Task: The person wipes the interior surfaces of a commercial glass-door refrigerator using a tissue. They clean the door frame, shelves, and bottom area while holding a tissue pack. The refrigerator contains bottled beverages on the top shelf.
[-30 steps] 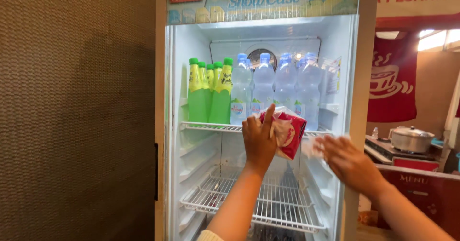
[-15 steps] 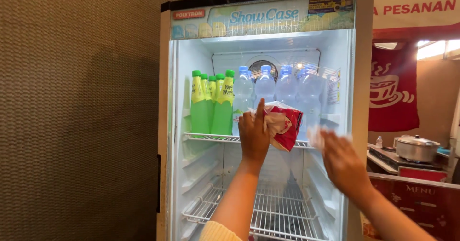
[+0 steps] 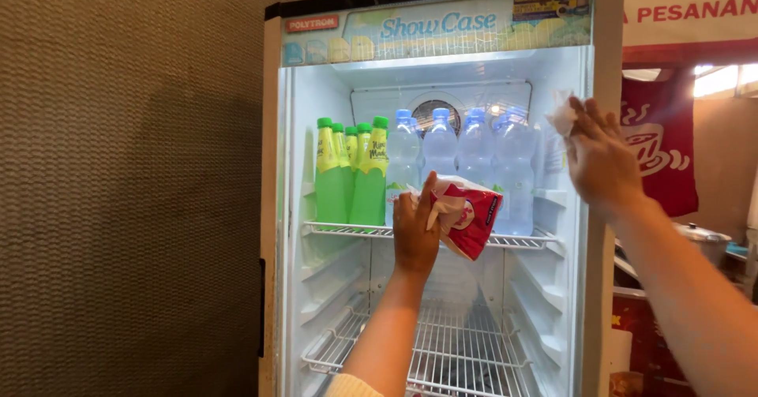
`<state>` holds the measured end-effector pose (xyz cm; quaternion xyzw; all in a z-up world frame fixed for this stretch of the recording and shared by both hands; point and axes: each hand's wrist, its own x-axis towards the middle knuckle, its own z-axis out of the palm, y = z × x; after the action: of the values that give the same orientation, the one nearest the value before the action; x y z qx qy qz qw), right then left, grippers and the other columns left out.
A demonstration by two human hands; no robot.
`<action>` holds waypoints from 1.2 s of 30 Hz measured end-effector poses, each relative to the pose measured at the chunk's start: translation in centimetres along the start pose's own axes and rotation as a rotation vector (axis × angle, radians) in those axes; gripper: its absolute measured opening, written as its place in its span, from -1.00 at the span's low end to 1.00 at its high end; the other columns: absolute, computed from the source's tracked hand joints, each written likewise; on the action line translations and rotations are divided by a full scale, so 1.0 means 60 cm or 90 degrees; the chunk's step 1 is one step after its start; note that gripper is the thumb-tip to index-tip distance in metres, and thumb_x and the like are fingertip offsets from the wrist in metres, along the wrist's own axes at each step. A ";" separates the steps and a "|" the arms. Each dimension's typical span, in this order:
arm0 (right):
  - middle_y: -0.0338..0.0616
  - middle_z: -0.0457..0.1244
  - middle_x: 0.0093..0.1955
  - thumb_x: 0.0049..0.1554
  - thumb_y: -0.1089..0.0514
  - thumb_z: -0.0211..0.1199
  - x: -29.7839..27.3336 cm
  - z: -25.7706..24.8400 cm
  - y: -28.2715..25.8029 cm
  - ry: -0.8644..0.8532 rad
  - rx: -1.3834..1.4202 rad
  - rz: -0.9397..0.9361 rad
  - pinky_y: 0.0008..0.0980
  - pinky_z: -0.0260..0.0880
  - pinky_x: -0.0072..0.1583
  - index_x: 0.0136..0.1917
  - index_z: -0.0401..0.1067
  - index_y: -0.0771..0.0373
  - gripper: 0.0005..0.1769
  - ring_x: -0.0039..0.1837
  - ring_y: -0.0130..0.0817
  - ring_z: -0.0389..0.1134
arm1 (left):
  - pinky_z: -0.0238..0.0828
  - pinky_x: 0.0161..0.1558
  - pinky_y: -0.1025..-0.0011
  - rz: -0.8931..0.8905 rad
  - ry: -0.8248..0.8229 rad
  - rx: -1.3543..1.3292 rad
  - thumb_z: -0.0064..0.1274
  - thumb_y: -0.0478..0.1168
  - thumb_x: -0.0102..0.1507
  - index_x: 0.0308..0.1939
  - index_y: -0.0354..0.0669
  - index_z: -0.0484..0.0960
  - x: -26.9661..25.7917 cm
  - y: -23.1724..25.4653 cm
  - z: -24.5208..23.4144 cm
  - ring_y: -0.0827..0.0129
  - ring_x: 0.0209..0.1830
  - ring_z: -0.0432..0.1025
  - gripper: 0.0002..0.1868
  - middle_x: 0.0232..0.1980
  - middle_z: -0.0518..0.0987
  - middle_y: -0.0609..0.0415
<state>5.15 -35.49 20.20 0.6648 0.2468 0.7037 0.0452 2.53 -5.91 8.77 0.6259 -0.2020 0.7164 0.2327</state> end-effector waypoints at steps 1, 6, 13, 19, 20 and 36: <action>-0.11 0.15 0.60 0.26 0.19 0.11 -0.008 -0.003 -0.009 -0.002 0.018 0.042 -0.11 0.32 0.42 0.29 0.45 0.27 -0.65 0.52 -0.05 0.21 | 0.31 0.13 0.02 0.002 0.006 -0.007 0.00 -0.39 0.28 0.55 0.18 0.30 0.001 0.002 0.001 -0.09 -0.02 0.34 -0.25 -0.03 0.39 -0.14; -0.10 0.19 0.50 0.29 0.17 0.12 -0.180 -0.025 -0.071 0.010 0.081 -0.006 -0.03 0.36 0.35 0.27 0.44 0.38 -0.66 0.42 0.02 0.23 | 0.31 0.09 0.04 -0.005 0.016 -0.024 0.04 -0.38 0.29 0.53 0.18 0.33 0.000 0.007 0.001 -0.06 -0.06 0.33 -0.28 -0.06 0.37 -0.15; -0.31 0.04 0.62 0.26 0.08 -0.13 -0.103 -0.050 -0.006 -0.188 -0.182 -0.222 0.23 -0.66 0.56 0.41 0.31 -0.18 -0.52 0.59 -0.43 0.02 | 0.31 0.00 0.10 -0.039 0.050 -0.032 0.07 -0.40 0.26 0.50 0.18 0.38 -0.007 0.015 0.008 -0.01 -0.11 0.32 -0.28 -0.12 0.35 -0.12; -0.18 0.03 0.64 0.38 0.01 -0.12 0.087 0.006 0.044 -0.122 -0.058 -0.030 0.15 -0.31 0.61 0.40 0.32 -0.01 -0.62 0.67 -0.15 -0.03 | 0.32 0.02 0.10 -0.006 0.069 -0.037 0.10 -0.41 0.25 0.49 0.20 0.40 -0.012 0.011 -0.001 -0.01 -0.10 0.33 -0.27 -0.11 0.36 -0.11; -0.18 0.03 0.64 0.38 0.01 -0.12 0.084 0.026 0.037 -0.121 -0.059 -0.031 0.15 -0.31 0.61 0.40 0.32 -0.01 -0.62 0.67 -0.15 -0.03 | 0.32 0.02 0.10 -0.005 0.071 -0.037 0.10 -0.41 0.25 0.49 0.20 0.40 -0.011 0.009 0.003 -0.01 -0.10 0.33 -0.27 -0.11 0.36 -0.11; -0.10 0.20 0.51 0.20 0.37 0.09 0.047 0.031 0.008 -0.026 -0.080 -0.229 -0.10 0.21 0.50 0.44 0.39 0.25 -0.47 0.58 -0.25 0.16 | 0.33 0.02 0.13 -0.009 0.069 -0.047 0.08 -0.45 0.23 0.48 0.22 0.41 -0.020 0.003 0.002 0.01 -0.10 0.32 -0.25 -0.11 0.36 -0.10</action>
<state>6.77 -34.30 22.96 0.6200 0.3162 0.6846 0.2167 2.68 -6.22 7.63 0.5786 -0.2107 0.7398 0.2713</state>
